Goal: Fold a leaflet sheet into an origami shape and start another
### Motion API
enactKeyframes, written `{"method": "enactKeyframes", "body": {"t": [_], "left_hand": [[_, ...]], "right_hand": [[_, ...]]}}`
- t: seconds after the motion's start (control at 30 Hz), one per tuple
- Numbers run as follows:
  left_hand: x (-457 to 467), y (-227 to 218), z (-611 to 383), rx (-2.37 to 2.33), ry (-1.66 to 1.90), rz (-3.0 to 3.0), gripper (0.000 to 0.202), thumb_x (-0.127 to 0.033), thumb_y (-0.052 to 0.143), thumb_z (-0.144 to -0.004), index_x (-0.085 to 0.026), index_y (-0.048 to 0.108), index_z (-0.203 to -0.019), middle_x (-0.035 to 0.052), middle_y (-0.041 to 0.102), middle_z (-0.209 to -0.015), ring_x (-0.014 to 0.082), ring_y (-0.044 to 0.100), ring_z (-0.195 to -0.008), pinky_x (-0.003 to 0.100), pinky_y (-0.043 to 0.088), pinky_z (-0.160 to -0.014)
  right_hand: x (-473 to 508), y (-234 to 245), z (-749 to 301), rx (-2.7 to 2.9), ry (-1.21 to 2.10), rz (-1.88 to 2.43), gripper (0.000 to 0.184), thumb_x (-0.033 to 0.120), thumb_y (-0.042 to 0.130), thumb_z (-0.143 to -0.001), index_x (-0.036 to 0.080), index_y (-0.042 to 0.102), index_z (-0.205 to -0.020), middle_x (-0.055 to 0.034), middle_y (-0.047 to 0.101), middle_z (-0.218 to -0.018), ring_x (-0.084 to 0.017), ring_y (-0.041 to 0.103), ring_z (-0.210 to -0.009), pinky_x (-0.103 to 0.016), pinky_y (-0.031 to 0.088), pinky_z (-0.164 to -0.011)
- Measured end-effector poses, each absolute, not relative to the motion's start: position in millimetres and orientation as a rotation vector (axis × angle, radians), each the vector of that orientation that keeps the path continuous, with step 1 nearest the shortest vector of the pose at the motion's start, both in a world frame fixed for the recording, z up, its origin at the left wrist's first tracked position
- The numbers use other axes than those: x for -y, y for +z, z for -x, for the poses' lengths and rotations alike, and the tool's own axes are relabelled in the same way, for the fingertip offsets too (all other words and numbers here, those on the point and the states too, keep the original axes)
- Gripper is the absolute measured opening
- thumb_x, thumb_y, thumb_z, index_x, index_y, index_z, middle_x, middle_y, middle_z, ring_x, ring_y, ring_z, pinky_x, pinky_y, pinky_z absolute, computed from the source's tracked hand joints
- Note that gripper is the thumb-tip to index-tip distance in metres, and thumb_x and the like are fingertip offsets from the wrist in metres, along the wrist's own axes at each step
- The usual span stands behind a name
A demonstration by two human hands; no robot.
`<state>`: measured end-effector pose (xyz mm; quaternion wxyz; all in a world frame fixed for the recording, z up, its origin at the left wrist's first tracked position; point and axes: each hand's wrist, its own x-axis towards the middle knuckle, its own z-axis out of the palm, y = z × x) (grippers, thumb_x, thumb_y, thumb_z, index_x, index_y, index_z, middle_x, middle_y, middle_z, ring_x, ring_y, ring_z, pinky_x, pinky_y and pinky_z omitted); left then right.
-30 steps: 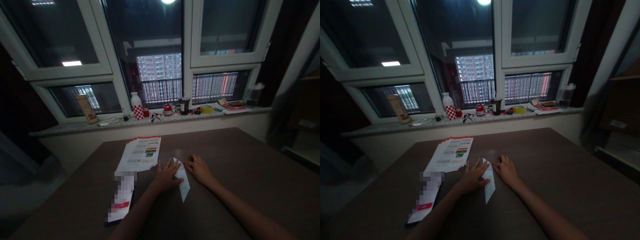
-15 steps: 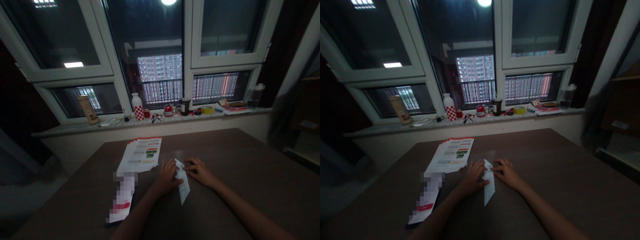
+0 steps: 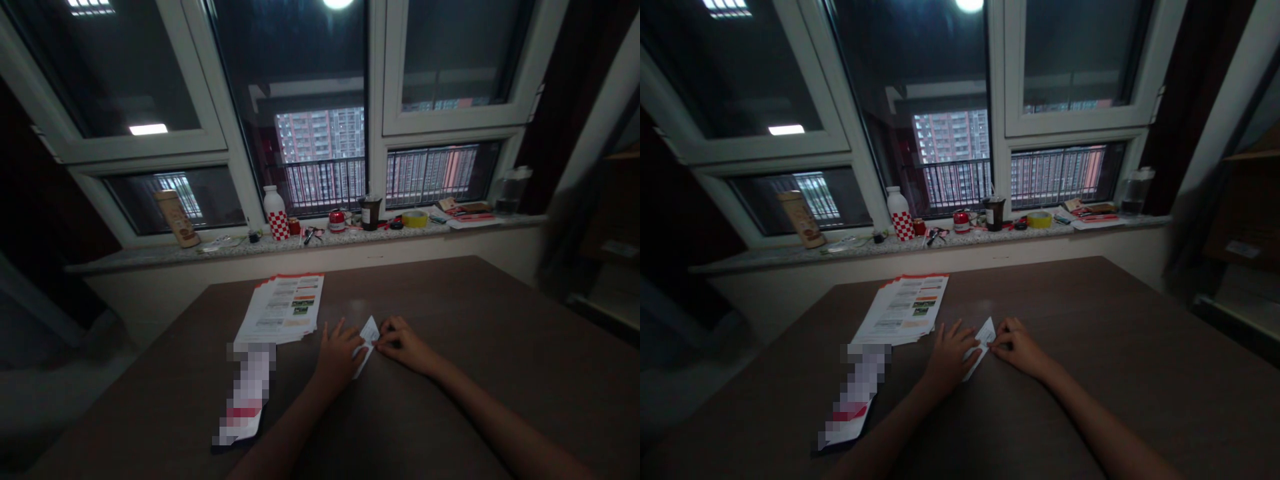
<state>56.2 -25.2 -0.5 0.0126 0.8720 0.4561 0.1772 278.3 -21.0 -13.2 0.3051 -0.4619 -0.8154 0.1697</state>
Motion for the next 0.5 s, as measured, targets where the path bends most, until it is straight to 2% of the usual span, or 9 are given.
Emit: {"method": "enactKeyframes", "body": {"t": [0.13, 0.27, 0.33, 0.43, 0.5], "left_hand": [[26.0, 2.9, -59.1, -1.395, 0.51, -2.76, 0.023, -0.038, 0.046, -0.094, -0.031, 0.062, -0.109, 0.0003, 0.059, -0.128, 0.0289, 0.034, -0.135, 0.062, 0.011, -0.112], [23.4, 1.9, -57.6, -1.389, 0.481, -2.786, 0.026, -0.039, 0.047, -0.093, -0.034, 0.059, -0.116, -0.0003, 0.06, -0.128, 0.0288, 0.036, -0.134, 0.065, 0.007, -0.112], [21.2, -2.2, -56.7, -1.404, 0.468, -2.774, 0.032, -0.041, 0.042, -0.095, -0.035, 0.054, -0.124, -0.0001, 0.056, -0.135, 0.0285, 0.034, -0.135, 0.065, 0.011, -0.112], [17.8, -8.7, -55.5, -1.379, 0.402, -2.753, 0.039, -0.036, 0.031, -0.099, -0.033, 0.046, -0.135, 0.0008, 0.045, -0.145, 0.0258, 0.03, -0.138, 0.058, 0.02, -0.112], [15.4, -10.2, -53.9, -1.324, 0.353, -2.755, 0.042, -0.036, 0.03, -0.099, -0.032, 0.042, -0.138, 0.0005, 0.039, -0.149, 0.0246, 0.027, -0.14, 0.055, 0.022, -0.112]], "right_hand": [[22.0, -12.3, -278.8, 2.183, 0.501, 1.213, 0.021, 0.045, 0.062, -0.084, 0.03, 0.076, -0.089, -0.0051, 0.056, -0.101, -0.023, 0.049, -0.104, -0.038, 0.038, -0.094], [22.1, -10.6, -279.4, 2.2, 0.528, 1.202, 0.021, 0.046, 0.064, -0.083, 0.031, 0.076, -0.09, -0.005, 0.056, -0.103, -0.023, 0.047, -0.106, -0.038, 0.037, -0.096], [21.5, -11.3, -279.5, 2.206, 0.524, 1.205, 0.02, 0.046, 0.064, -0.084, 0.032, 0.076, -0.092, -0.0049, 0.056, -0.104, -0.023, 0.046, -0.107, -0.038, 0.036, -0.097], [20.4, -14.0, -279.1, 2.203, 0.5, 1.218, 0.02, 0.044, 0.062, -0.085, 0.033, 0.075, -0.095, -0.0048, 0.057, -0.103, -0.023, 0.046, -0.106, -0.04, 0.036, -0.097], [19.9, -15.3, -279.1, 2.182, 0.478, 1.226, 0.02, 0.043, 0.061, -0.086, 0.033, 0.075, -0.096, -0.0052, 0.057, -0.102, -0.023, 0.047, -0.105, -0.041, 0.036, -0.097]]}}
